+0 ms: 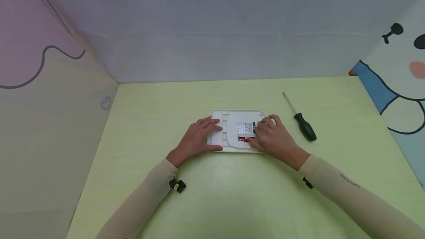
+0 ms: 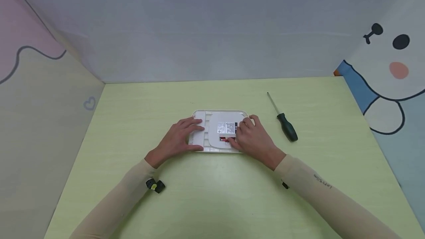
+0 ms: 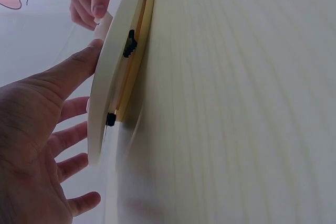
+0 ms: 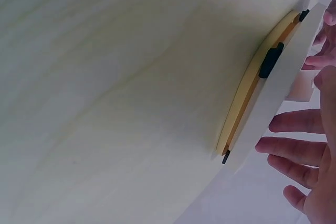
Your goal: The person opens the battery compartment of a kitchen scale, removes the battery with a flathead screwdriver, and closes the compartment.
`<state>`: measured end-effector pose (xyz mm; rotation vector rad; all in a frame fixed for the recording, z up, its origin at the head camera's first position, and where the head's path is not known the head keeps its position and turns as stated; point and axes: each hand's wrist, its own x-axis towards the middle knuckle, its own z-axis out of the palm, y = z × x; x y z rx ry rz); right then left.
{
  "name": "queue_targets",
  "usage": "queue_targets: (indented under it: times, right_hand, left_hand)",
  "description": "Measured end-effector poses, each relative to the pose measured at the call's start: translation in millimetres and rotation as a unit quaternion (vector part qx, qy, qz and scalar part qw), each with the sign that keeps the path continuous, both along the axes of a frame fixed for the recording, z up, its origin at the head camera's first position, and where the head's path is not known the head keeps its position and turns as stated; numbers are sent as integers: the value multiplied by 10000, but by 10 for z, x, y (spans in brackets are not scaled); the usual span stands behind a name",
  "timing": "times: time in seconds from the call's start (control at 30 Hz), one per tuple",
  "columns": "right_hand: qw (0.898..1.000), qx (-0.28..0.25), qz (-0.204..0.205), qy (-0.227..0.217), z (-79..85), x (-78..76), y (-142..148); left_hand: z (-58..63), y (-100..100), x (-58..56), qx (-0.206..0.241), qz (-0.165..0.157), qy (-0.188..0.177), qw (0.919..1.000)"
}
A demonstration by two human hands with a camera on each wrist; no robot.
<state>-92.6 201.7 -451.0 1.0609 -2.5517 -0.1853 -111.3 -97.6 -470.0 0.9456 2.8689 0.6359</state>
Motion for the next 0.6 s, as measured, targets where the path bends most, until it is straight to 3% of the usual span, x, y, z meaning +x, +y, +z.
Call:
queue_targets:
  times: [0.6]
  right_hand:
    - [9973,-518,-133,-495,-47,138,94]
  left_hand:
    - [45,0,21,72,10,-67,10000]
